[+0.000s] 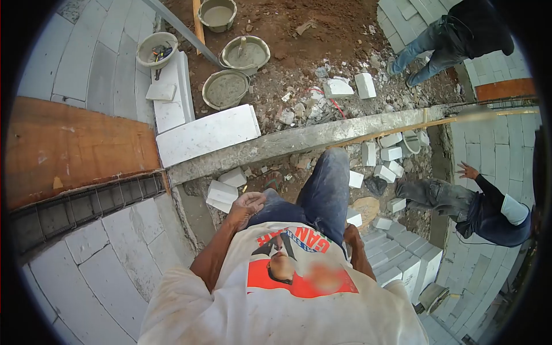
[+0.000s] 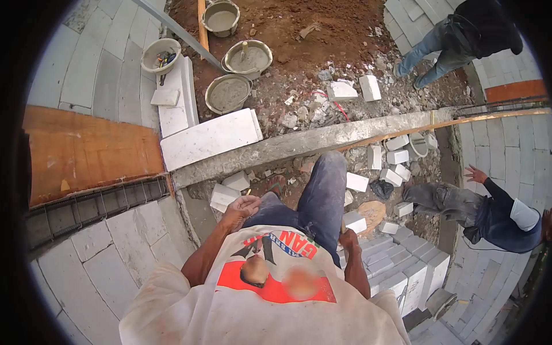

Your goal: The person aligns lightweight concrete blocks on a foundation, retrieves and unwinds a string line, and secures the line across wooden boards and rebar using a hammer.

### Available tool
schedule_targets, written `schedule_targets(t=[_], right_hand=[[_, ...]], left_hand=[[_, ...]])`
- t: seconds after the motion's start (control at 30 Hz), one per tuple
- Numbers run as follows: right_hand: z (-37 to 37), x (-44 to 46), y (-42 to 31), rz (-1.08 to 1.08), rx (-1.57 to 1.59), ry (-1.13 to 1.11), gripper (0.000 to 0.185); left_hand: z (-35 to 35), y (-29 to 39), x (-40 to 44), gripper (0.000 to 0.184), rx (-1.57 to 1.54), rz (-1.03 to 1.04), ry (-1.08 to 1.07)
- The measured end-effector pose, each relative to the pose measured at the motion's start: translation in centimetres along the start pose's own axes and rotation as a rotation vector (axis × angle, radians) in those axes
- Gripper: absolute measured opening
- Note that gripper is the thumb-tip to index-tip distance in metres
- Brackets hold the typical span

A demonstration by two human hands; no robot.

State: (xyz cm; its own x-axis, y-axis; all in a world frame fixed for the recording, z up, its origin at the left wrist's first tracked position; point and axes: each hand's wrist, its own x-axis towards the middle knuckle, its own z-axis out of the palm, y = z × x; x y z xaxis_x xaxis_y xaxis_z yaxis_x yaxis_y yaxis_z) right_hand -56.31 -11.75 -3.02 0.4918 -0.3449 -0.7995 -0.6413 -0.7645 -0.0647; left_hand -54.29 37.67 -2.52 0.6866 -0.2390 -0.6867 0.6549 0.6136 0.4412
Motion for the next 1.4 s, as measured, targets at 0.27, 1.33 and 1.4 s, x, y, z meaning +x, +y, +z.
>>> schedule_targets(t=[0.27, 1.33, 1.4], right_hand=[[-0.9, 1.4, 2.6, -0.019, 0.076, -0.078, 0.03], [-32.5, 25.9, -33.8, 0.201, 0.613, -0.26, 0.033], [-38.1, 25.7, -36.1, 0.094, 0.561, -0.196, 0.031]], left_hand=[[1.6, 1.5, 1.6, 0.063, 0.082, 0.012, 0.083], [28.1, 49.7, 54.7, 0.02, 0.913, -0.099, 0.063], [30.4, 52.9, 56.8, 0.021, 0.912, -0.081, 0.164]])
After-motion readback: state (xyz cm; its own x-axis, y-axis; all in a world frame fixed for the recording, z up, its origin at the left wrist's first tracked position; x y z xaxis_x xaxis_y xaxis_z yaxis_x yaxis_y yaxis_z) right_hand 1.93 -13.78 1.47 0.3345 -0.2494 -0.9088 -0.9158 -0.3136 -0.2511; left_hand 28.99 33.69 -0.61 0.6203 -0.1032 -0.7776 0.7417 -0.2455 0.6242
